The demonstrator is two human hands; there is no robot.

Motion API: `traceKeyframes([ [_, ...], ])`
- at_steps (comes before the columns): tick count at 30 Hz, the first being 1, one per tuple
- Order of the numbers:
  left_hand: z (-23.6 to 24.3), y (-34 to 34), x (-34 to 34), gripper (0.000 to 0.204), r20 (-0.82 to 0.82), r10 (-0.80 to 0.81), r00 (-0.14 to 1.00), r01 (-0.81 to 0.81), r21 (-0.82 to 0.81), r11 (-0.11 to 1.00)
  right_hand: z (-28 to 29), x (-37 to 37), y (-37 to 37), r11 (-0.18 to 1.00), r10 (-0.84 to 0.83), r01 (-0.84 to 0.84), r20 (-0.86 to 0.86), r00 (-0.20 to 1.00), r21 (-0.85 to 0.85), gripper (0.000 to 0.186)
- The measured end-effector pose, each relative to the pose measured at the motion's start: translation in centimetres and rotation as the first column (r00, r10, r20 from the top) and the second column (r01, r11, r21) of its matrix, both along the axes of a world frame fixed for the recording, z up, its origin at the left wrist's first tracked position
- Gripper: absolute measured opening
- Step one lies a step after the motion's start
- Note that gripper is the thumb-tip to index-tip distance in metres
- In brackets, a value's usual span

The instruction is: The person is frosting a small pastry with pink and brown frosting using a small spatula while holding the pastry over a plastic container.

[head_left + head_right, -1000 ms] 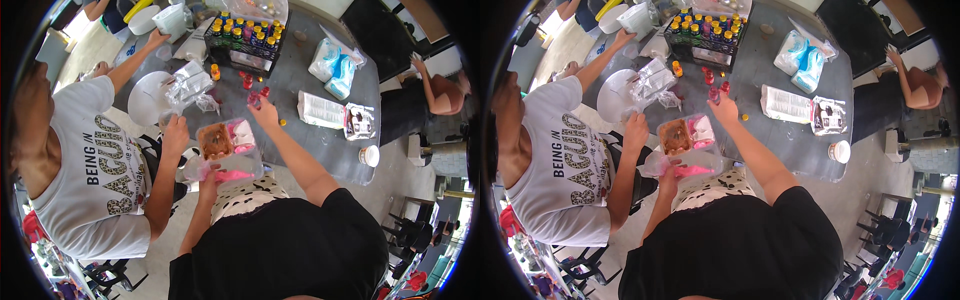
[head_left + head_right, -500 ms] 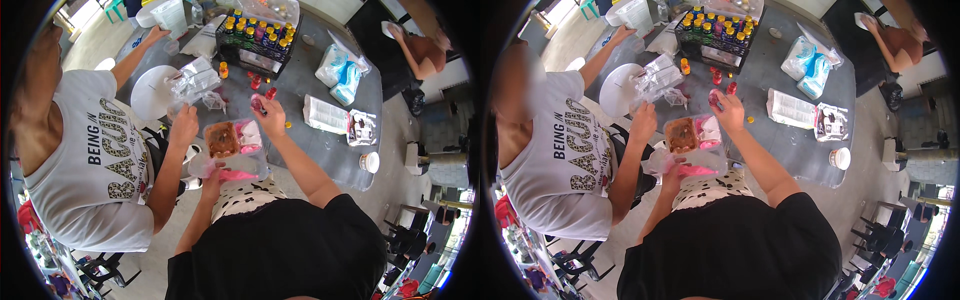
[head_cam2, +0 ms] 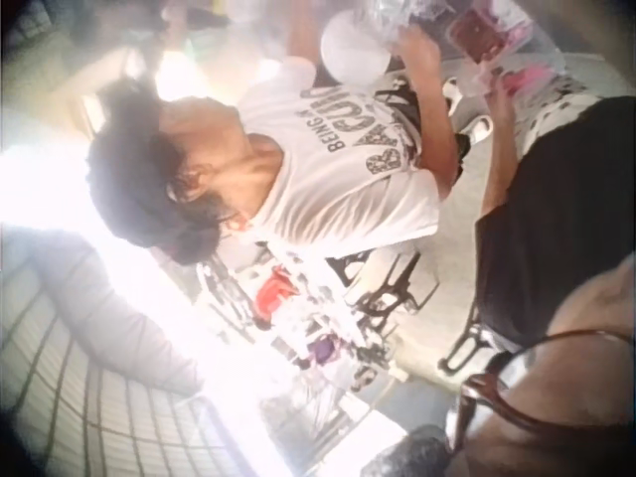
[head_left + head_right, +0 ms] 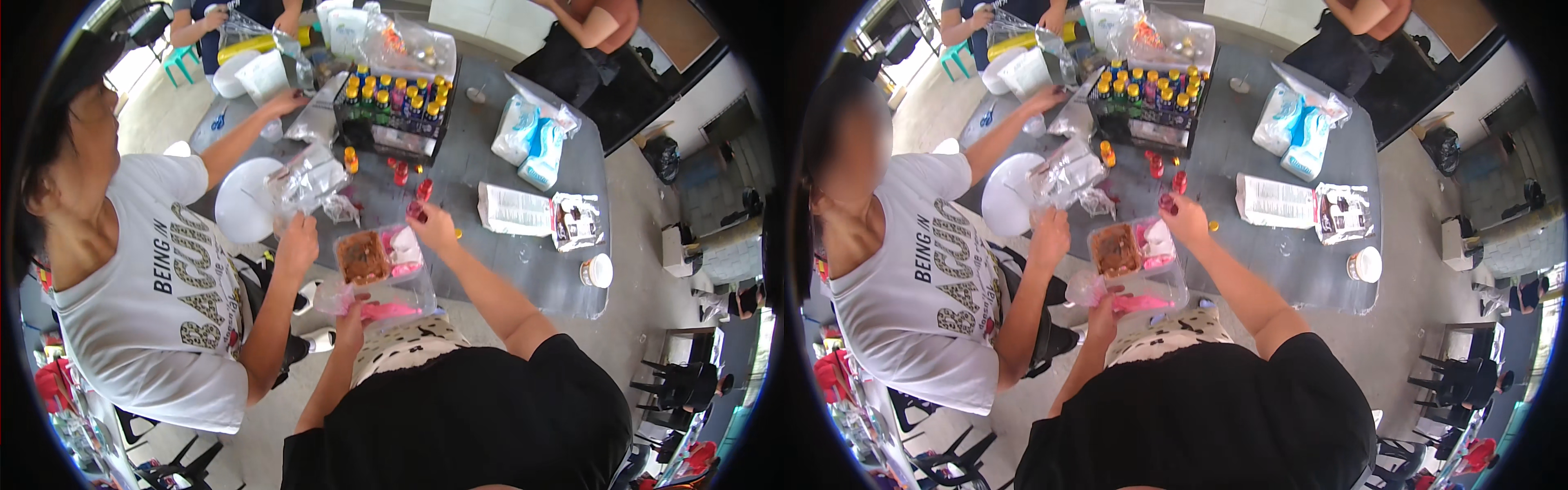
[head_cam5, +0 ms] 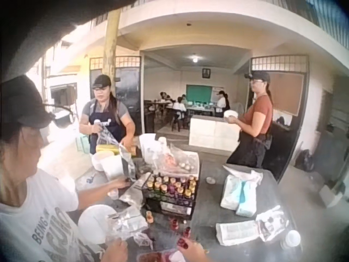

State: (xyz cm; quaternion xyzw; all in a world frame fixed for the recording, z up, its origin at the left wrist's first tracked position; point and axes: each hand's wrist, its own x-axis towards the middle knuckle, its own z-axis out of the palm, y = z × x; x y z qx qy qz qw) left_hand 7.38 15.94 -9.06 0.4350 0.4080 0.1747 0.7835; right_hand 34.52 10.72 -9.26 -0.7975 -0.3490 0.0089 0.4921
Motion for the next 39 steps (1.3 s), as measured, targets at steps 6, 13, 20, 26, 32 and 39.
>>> traceKeyframes([
  [6,0.2,0.2,0.5,0.027,0.013,-0.052,0.999,0.052,-0.011,0.999,0.4,0.2,1.4,0.992,-0.069,0.061,-0.070,0.995,-0.108,0.046],
  [13,-2.2,0.2,-0.5,0.034,0.114,-0.004,0.993,0.004,-0.004,1.000,7.2,0.8,0.7,0.994,-0.102,0.098,0.080,0.992,0.055,0.022],
  [20,-2.4,-0.1,1.7,0.046,-0.055,-0.072,0.996,0.087,0.357,0.930,18.2,12.7,9.0,0.941,-0.208,0.329,0.622,0.755,-0.084,0.017],
  [26,-4.0,0.7,0.9,0.053,-0.092,-0.231,0.969,0.248,0.282,0.927,19.6,14.6,13.5,0.803,-0.044,0.321,0.486,0.873,-0.502,0.022],
  [32,-1.4,1.7,-0.6,0.054,-0.175,-0.453,0.874,0.483,0.230,0.845,19.1,16.1,13.8,0.783,0.014,0.283,0.471,0.882,-0.554,0.025],
  [39,7.7,3.3,-2.6,0.049,-0.796,-0.258,0.547,0.802,0.409,0.436,22.3,13.9,12.1,0.904,-0.072,0.295,0.572,0.817,-0.308,0.026],
])
